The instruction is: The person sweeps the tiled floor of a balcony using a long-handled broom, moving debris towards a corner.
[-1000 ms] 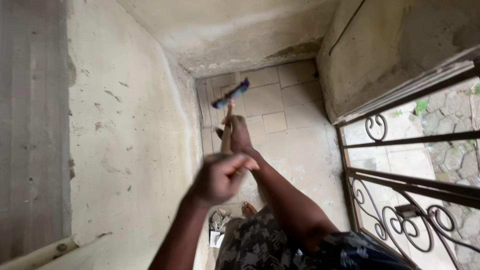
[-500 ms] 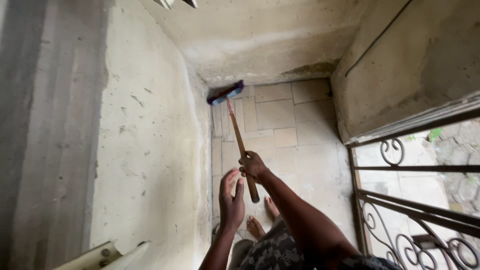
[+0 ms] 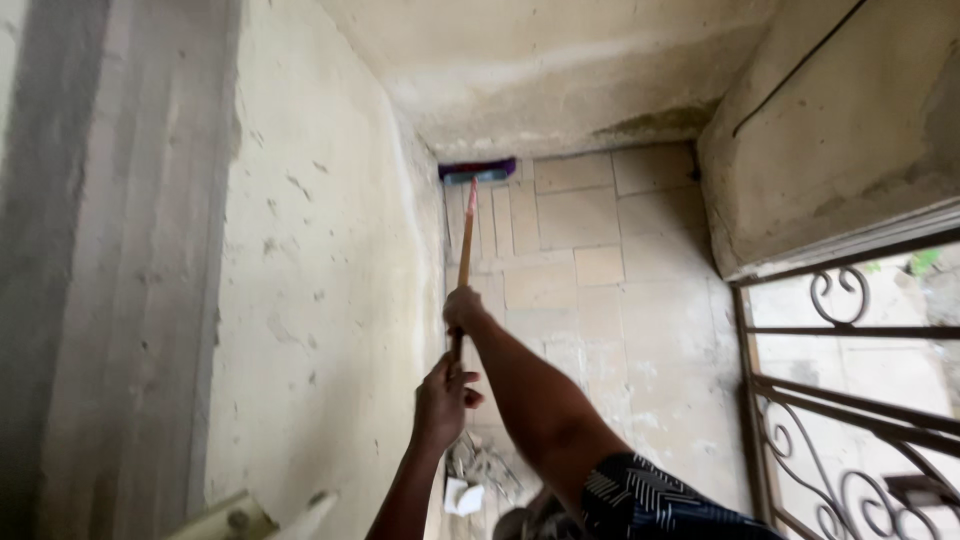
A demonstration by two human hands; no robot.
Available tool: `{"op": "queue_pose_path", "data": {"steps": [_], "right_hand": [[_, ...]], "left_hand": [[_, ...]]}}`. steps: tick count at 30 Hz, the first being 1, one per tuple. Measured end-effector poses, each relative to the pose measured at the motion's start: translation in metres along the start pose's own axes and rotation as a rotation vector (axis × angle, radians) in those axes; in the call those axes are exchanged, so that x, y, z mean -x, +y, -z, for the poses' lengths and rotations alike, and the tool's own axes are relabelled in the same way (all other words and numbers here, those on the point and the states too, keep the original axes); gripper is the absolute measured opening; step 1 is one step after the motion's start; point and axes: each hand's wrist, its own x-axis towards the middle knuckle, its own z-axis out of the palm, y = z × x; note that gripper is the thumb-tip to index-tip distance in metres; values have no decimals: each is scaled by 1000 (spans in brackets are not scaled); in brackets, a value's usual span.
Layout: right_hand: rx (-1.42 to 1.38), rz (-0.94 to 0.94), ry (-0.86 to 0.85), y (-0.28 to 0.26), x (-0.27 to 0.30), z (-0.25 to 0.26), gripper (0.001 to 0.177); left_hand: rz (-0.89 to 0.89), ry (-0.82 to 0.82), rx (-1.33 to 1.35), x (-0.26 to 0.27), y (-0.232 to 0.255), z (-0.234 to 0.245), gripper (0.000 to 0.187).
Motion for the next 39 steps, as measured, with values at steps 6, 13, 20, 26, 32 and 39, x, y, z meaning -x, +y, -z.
{"op": "queue_pose_path", "data": {"steps": [6,13,20,26,32,39], "right_hand": [[-625,-481,18,178,98,-57,22],[-686,-587,140,238,290,-121,23],[-637,-352,399,150,212,-119,26],[-208,-405,280,165,120,-70,36],[-212,-445,17,271,238,-93,67],[-104,-562,116,296,464,-166,59]], "left_hand": [[3,-297,8,13,-10,-75,58],[-22,-408,109,-1,-49,-126,53],[-5,-242,-52,-34,-75,-150,62],[-11,-149,-21,-70,-78,-149,67],[37,-173,-66,-76,-69,-154,62],[41,-122,23,-81,-88,-121,59]]}}
